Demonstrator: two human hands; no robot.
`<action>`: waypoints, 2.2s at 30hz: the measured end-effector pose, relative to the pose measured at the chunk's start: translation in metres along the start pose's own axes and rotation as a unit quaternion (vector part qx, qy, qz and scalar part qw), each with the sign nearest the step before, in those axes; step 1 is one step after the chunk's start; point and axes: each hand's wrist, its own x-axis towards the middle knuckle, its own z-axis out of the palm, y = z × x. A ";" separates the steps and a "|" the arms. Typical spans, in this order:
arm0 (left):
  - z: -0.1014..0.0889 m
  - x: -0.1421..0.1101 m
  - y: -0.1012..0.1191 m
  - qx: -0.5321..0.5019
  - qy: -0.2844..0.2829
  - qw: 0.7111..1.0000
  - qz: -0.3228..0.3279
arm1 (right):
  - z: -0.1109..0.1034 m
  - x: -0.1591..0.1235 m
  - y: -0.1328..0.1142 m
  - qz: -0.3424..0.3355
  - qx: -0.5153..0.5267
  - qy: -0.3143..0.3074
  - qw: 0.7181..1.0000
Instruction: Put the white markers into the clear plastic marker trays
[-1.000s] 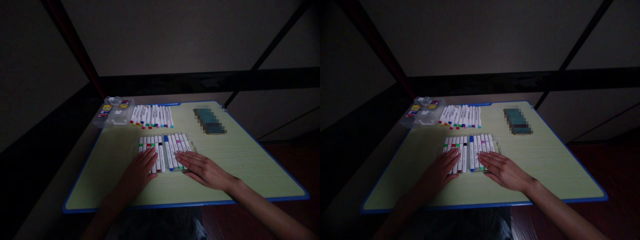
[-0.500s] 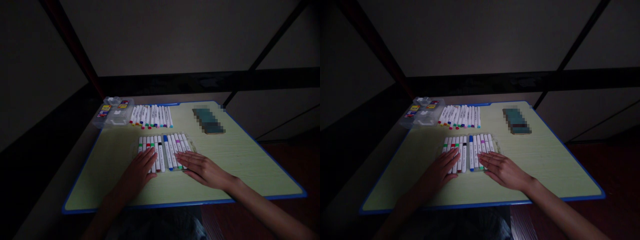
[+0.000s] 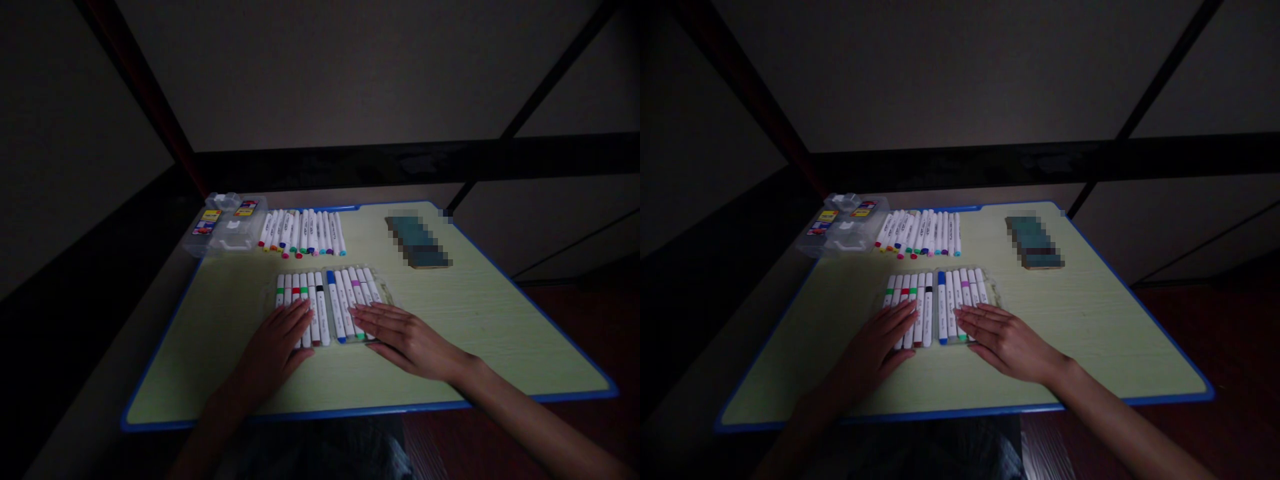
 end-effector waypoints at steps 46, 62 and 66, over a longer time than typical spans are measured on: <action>-0.023 0.000 -0.004 -0.203 0.076 0.974 -0.069 | 0.000 -0.001 0.003 -0.011 -0.012 -0.018 1.000; -0.017 0.035 -0.051 -0.194 0.049 0.959 -0.202 | -0.007 -0.005 0.008 -0.018 -0.032 -0.018 0.999; -0.021 0.048 -0.046 -0.181 0.036 0.965 -0.189 | -0.012 -0.015 0.013 -0.015 -0.011 0.003 1.000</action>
